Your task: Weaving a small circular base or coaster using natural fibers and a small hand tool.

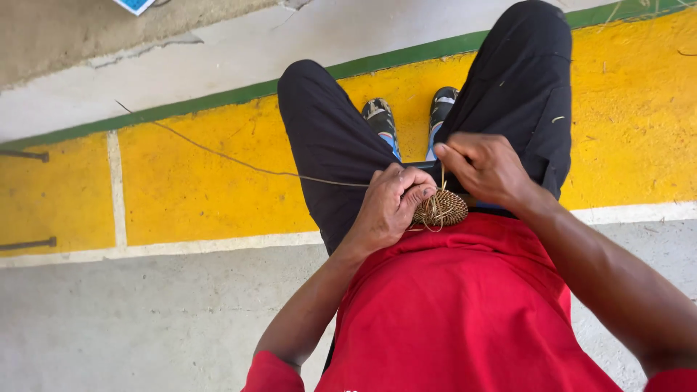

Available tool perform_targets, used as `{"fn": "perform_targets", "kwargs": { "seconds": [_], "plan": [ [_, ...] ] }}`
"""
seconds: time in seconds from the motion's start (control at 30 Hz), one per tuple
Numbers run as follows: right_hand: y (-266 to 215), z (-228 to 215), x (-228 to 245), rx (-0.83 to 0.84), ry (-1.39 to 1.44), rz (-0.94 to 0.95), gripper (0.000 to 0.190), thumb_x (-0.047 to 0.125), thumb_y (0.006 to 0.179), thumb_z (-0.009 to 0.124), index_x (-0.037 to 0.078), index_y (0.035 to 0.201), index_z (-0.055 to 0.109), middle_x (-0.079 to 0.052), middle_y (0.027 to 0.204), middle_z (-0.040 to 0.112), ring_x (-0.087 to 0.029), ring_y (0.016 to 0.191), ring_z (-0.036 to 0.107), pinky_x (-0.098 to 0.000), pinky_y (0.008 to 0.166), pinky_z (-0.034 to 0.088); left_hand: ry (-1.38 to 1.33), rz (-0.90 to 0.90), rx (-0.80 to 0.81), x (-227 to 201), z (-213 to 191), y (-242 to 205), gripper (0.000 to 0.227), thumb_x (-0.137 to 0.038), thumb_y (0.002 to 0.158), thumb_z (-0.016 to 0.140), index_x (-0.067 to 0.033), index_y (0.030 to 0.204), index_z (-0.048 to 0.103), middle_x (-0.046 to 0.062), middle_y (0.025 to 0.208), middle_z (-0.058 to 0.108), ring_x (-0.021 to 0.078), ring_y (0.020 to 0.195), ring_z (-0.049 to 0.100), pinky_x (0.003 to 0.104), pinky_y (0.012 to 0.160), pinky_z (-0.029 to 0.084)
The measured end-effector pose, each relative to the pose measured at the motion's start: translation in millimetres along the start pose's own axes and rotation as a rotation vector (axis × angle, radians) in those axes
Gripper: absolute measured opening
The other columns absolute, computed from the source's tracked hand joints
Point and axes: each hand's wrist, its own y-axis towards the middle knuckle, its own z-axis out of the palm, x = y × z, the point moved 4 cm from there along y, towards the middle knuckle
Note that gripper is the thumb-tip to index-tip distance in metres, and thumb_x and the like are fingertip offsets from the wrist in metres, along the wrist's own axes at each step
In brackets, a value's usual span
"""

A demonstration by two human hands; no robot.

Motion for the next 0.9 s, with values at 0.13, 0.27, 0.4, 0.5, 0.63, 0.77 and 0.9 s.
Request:
{"fn": "perform_targets", "kwargs": {
  "seconds": [0.13, 0.27, 0.4, 0.5, 0.63, 0.77, 0.9],
  "plan": [
    [39, -5, 17, -0.088, -0.044, -0.211, 0.039, 0.019, 0.105, 0.068, 0.004, 0.073, 0.052, -0.009, 0.068, 0.052, -0.028, 0.062, 0.055, -0.0424, 0.059, 0.046, -0.010, -0.009, 0.007, 5, 6, 6, 0.019, -0.029, 0.100, 0.065, -0.0121, 0.097, 0.072, 0.000, 0.087, 0.072, 0.0202, 0.088, 0.063, 0.037, 0.087, 0.041],
    [62, -8, 36, -0.209, -0.218, -0.572, 0.034, 0.016, 0.101, 0.073, 0.007, 0.074, 0.054, -0.006, 0.073, 0.054, -0.025, 0.068, 0.059, -0.0399, 0.060, 0.049, -0.054, 0.024, -0.022, 11, 5, 10, 0.020, -0.030, 0.100, 0.065, -0.0117, 0.097, 0.072, 0.001, 0.093, 0.073, 0.0203, 0.089, 0.064, 0.037, 0.089, 0.043],
    [66, -4, 39, -0.275, -0.333, -0.676, 0.034, 0.015, 0.099, 0.075, 0.009, 0.073, 0.053, -0.004, 0.073, 0.054, -0.024, 0.069, 0.059, -0.0380, 0.061, 0.050, -0.035, -0.004, 0.017, 5, 4, 8, 0.022, -0.031, 0.100, 0.065, -0.0105, 0.095, 0.072, 0.001, 0.089, 0.074, 0.0218, 0.088, 0.065, 0.037, 0.086, 0.042],
    [62, -6, 40, -0.214, -0.251, -0.543, 0.033, 0.017, 0.101, 0.075, 0.007, 0.076, 0.055, -0.005, 0.074, 0.057, -0.023, 0.071, 0.060, -0.0393, 0.063, 0.050, -0.066, 0.016, 0.018, 13, 3, 12, 0.023, -0.031, 0.100, 0.065, -0.0099, 0.096, 0.072, 0.002, 0.093, 0.075, 0.0215, 0.090, 0.065, 0.037, 0.087, 0.043],
    [38, -36, 49, -0.003, 0.265, -0.068, 0.016, 0.020, 0.103, 0.072, 0.004, 0.102, 0.074, -0.007, 0.079, 0.068, -0.014, 0.065, 0.062, -0.0339, 0.059, 0.051, -0.113, -0.084, 0.081, 23, 1, 15, 0.023, -0.031, 0.103, 0.061, -0.0108, 0.102, 0.071, 0.001, 0.093, 0.074, 0.0195, 0.089, 0.067, 0.035, 0.086, 0.046],
    [-15, -52, 50, 0.189, 0.726, 0.051, 0.019, 0.011, 0.092, 0.073, 0.001, 0.108, 0.075, -0.006, 0.097, 0.077, -0.013, 0.081, 0.072, -0.0288, 0.074, 0.063, -0.050, -0.012, 0.114, 24, -2, 15, 0.023, -0.025, 0.103, 0.059, -0.0145, 0.118, 0.073, 0.004, 0.093, 0.072, 0.0222, 0.089, 0.066, 0.038, 0.088, 0.044],
    [-44, -32, 38, 0.279, 0.709, 0.180, 0.022, 0.008, 0.091, 0.073, 0.002, 0.112, 0.067, -0.006, 0.100, 0.079, -0.010, 0.093, 0.074, -0.0261, 0.084, 0.061, -0.036, -0.016, 0.121, 18, -1, 14, 0.021, -0.024, 0.102, 0.059, -0.0196, 0.116, 0.074, 0.001, 0.090, 0.074, 0.0209, 0.089, 0.066, 0.037, 0.088, 0.044]
  ]
}}
